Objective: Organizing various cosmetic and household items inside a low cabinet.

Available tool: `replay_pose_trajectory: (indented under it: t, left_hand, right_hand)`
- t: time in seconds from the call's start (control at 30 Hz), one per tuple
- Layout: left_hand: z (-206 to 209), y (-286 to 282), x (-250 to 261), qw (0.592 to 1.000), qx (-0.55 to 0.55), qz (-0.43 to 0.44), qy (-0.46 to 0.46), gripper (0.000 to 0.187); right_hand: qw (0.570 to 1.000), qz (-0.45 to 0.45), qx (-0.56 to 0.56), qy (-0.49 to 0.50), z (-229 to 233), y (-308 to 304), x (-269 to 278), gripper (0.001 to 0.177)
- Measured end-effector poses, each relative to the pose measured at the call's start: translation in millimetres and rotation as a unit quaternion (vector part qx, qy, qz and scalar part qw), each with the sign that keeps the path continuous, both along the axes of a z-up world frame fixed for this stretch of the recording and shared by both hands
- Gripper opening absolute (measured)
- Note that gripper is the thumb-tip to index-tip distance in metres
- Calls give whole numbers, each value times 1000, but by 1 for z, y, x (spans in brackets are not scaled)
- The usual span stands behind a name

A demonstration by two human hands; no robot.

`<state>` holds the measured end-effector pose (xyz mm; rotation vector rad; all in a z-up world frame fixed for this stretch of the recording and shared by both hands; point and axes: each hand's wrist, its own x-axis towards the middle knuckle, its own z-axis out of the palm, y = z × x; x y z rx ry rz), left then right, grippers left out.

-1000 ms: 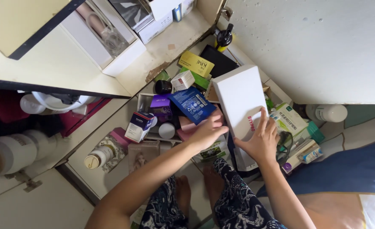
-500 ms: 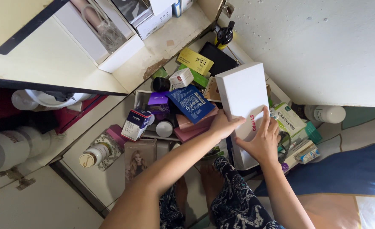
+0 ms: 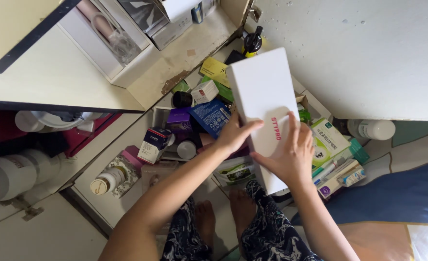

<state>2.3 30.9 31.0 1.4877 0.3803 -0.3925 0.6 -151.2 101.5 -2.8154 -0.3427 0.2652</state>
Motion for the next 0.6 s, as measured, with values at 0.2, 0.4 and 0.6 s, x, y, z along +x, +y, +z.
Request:
replay_pose_trajectory:
  t: [0.2, 0.4, 0.6]
  left_hand:
    - [-1, 29, -14, 983, -99, 103, -114, 100]
    - [92, 56, -21, 860, -484, 161, -27, 100]
    - [64, 57, -37, 811, -563, 158, -5, 108]
  right_hand:
    - [991, 46, 113, -46, 46, 45, 6, 131]
    - [977, 50, 203, 50, 91, 59, 5, 132]
    - [976, 69, 206, 13, 119, 71, -6, 126]
